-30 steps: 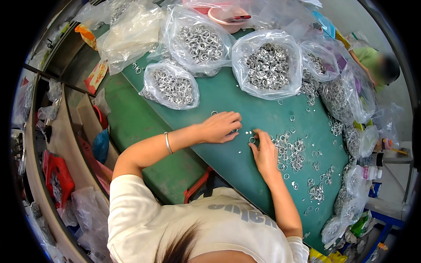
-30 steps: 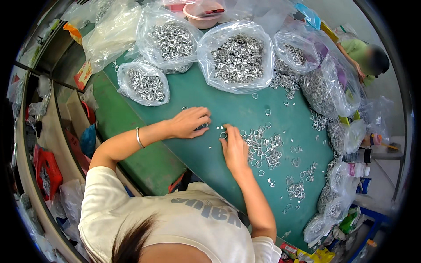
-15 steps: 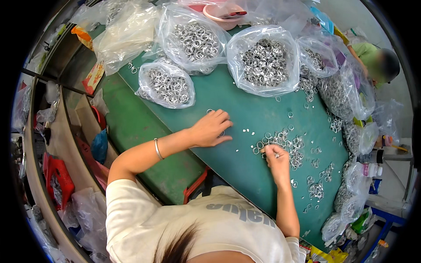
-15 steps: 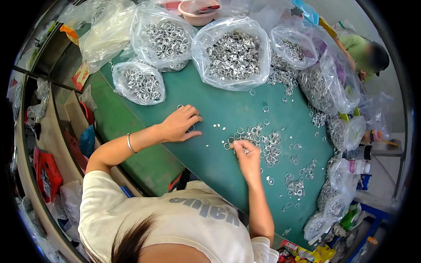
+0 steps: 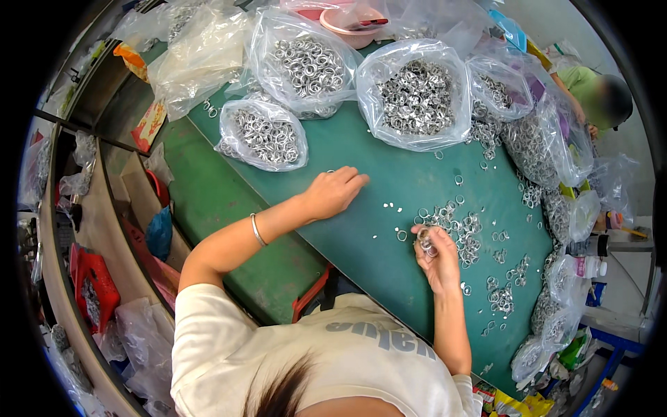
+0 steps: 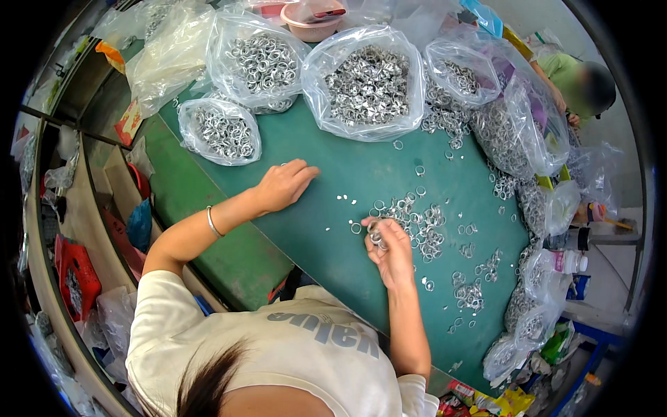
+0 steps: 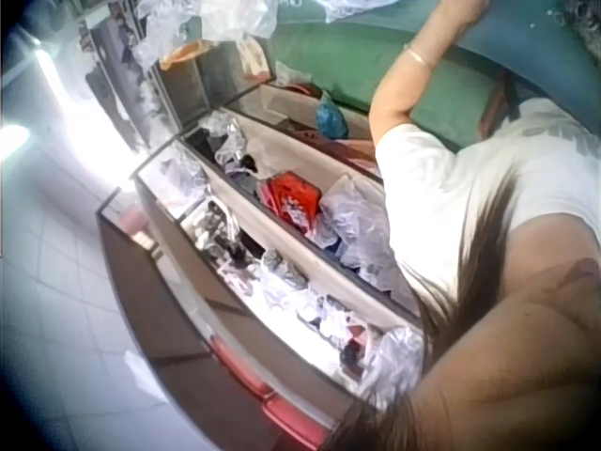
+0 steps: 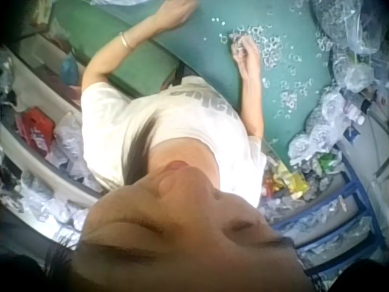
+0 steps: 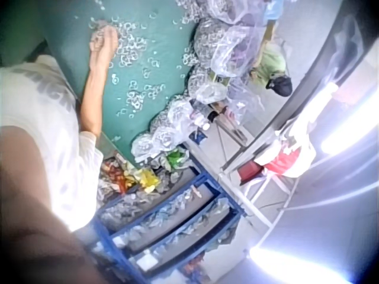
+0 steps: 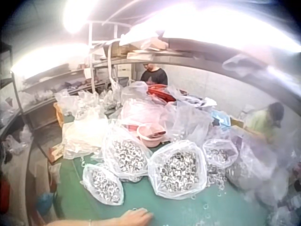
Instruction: The person sorts small metal rings on a table and connects them by hand, moving them between piles and into plastic bags.
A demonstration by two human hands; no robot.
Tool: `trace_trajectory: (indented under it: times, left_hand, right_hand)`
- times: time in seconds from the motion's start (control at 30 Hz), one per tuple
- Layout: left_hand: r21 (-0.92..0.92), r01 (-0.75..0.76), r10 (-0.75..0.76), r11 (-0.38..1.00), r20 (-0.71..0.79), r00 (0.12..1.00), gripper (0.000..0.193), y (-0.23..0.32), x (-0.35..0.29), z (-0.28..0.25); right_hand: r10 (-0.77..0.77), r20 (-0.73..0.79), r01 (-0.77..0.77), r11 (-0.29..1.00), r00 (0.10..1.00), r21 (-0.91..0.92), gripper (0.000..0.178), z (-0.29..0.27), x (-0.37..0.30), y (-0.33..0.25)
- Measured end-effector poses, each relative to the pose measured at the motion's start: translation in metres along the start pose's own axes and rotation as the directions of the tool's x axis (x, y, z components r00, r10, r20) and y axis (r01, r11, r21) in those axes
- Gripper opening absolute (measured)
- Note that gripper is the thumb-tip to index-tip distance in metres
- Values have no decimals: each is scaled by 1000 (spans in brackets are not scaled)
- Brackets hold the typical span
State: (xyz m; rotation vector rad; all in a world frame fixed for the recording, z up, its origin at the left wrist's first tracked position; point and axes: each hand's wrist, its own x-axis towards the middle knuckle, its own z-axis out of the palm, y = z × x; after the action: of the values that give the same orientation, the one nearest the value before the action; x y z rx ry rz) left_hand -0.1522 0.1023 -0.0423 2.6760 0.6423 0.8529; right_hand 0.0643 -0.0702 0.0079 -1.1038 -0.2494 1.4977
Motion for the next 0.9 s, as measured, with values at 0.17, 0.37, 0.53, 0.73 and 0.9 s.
trace_trajectory:
  times: [0.17, 0.37, 0.53, 0.73, 0.9]
  left_hand:
    - [-303, 262, -310, 916, -123, 943, 13, 2, 8, -2]
    - [-862, 167, -757, -478, 501, 419, 20, 9, 20, -30]
    - [-796, 56, -677, -603, 548, 492, 22, 8, -6, -29]
    - [-2, 566, -560, 824, -148, 815, 33, 14, -27, -20]
    - [249, 456, -449, 854, -87, 889, 41, 28, -15, -5]
  right_hand:
    - [9, 2, -9, 945, 1000, 328, 6, -4, 6, 7]
    - [-142, -53, 131, 977, 989, -167, 15, 7, 5, 7]
    - [-646, 328, 405, -32, 689, -914, 21, 13, 6, 47]
    - [-543, 445, 438, -152, 712, -886, 17, 6, 10, 59]
    - [-362, 103, 365, 795, 926, -485, 10, -8, 11, 45]
